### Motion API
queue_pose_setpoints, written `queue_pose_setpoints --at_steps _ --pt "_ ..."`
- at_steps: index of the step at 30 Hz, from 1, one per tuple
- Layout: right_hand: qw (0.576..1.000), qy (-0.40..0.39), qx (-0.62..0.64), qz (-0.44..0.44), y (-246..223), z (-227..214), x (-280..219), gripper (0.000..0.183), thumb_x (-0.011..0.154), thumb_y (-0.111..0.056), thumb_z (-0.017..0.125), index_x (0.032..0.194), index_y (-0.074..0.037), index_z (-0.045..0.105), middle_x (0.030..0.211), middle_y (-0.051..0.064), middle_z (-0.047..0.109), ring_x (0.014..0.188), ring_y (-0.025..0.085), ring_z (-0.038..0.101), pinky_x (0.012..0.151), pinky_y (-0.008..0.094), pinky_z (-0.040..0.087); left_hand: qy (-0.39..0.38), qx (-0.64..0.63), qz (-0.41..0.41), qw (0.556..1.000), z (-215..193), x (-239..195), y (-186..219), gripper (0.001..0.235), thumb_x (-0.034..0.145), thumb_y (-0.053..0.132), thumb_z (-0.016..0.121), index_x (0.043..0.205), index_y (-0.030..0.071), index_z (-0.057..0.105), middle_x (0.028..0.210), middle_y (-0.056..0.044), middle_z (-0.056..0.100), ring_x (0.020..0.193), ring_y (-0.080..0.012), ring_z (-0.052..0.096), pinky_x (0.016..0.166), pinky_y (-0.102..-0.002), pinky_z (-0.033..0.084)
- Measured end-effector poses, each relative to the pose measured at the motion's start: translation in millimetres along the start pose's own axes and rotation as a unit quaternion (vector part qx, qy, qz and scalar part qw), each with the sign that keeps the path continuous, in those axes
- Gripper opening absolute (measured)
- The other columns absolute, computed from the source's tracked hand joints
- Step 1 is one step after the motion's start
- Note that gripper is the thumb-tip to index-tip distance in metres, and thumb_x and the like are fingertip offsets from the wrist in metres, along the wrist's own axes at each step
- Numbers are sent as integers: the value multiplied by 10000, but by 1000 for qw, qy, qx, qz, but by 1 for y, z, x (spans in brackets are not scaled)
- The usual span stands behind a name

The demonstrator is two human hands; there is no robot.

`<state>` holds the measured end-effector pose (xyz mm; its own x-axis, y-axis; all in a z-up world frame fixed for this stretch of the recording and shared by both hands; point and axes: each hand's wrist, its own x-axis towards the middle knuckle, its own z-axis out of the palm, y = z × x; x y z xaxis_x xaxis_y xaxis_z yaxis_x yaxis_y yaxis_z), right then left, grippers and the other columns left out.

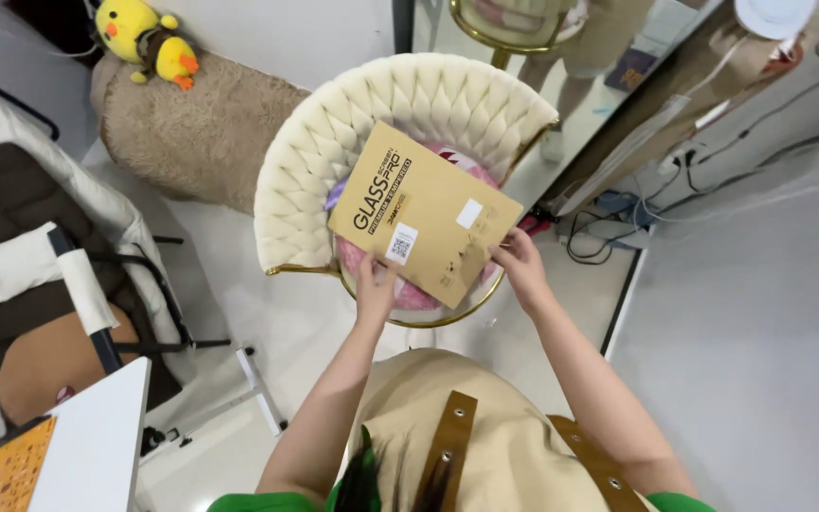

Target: The person retrieves a tube of glue and applies it to the spine of a small booklet. They then place the booklet into a clear plastic sleeve and add a decorative ribbon. Finally, they select a bookmark from a box and attach it to the packaged booklet.

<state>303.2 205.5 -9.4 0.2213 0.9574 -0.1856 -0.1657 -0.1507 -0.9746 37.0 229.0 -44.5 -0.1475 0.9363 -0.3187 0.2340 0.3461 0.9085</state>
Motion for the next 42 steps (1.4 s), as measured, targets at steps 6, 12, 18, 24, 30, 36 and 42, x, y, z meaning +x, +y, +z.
queue_pose_setpoints --at_steps 6,12,18,24,30,36,42 --pt "934 -183 -178 -249 -17 41 -57 485 831 -133 854 1279 -84 675 1223 132 691 1212 308 652 1052 454 487 139 -167 -207 954 -2 -43 -111 829 913 380 737 1503 58 252 1491 -298 287 1352 -517 443 1119 -642 384" --pt "738 -499 -306 -337 -35 56 -56 845 729 -299 887 1477 -121 536 1430 239 557 1268 524 541 1044 621 445 125 -333 -283 891 26 -90 -85 968 940 516 707 1559 67 114 1543 -349 239 1373 -549 415 1072 -715 360" --pt "692 -523 -308 -390 -11 -7 15 785 817 -433 845 1488 -149 552 1501 185 500 1310 464 516 1092 570 430 168 -359 -252 883 90 -131 -49 805 961 481 646 1505 60 228 1485 -332 333 1311 -531 478 1007 -677 416" --pt "601 -625 -305 -395 -38 -18 -3 772 881 -452 782 1555 -236 473 1593 190 408 1368 502 459 1124 616 405 175 -358 -234 887 122 -160 -15 657 983 445 585 1451 54 342 1428 -314 426 1249 -511 542 943 -638 473" --pt "515 -726 -302 -342 -28 -19 -23 639 998 -463 607 1586 -299 419 1679 139 306 1433 509 396 1158 644 354 163 -349 -215 897 104 -177 36 537 1005 409 524 1397 49 455 1370 -295 520 1186 -491 606 878 -599 529" --pt "450 -772 -295 -337 -3 -4 -19 522 1047 -319 556 1556 -361 449 1657 126 345 1455 483 386 1170 634 348 156 -336 -195 908 55 -192 63 467 1026 372 464 1344 46 569 1312 -275 613 1124 -470 669 813 -559 584" --pt "562 -608 -315 -464 51 30 6 331 988 -346 637 1307 -259 648 1378 84 566 1232 360 587 970 491 507 149 -314 -174 921 5 -216 58 471 1047 335 404 1290 44 684 1255 -254 706 1062 -449 733 749 -519 640"
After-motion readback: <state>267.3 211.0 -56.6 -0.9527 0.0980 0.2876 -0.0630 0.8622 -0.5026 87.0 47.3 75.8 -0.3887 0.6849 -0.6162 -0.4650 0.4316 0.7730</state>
